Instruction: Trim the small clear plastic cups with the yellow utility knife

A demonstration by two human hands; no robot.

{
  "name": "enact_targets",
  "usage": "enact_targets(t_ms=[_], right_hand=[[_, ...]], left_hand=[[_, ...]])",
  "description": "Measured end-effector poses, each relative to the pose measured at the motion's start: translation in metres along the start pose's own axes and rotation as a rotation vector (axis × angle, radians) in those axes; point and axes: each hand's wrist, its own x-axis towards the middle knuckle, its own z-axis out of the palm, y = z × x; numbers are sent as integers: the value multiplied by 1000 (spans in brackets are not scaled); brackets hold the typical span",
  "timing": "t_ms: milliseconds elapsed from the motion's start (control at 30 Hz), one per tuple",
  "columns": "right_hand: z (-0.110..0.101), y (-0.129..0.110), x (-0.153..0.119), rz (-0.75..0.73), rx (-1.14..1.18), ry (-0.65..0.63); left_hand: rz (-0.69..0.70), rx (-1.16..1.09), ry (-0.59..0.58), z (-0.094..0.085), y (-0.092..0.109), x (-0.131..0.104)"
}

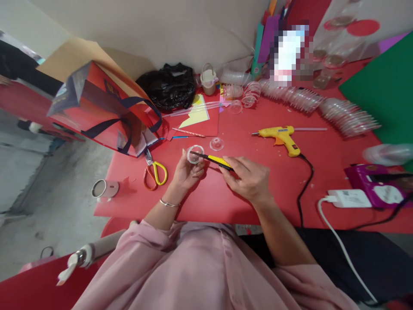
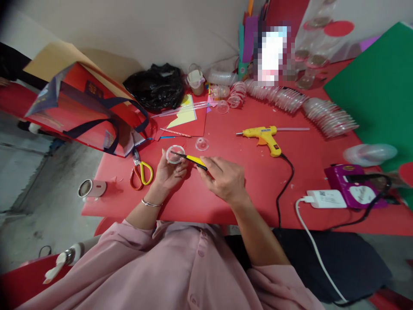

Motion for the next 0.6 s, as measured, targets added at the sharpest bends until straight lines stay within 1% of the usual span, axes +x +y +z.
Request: enact_targets(t_ms=[100,233,400,467,600], right_hand=[[-2,0,1,6,22,10],[-3,1,3,-23,106,2],[-2,-1,1,-42,1,-11],[-1,-1,0,-34,-29,-12],[-2,0,0,-8,52,-27]], left_hand=[[-1,5,29,1,0,-1],[11,-17,-9,1,-1,-2],[12,-9,12,2,0,-1],[17,-11,1,3,1,-1],[3,-28,8,4,1,-3]])
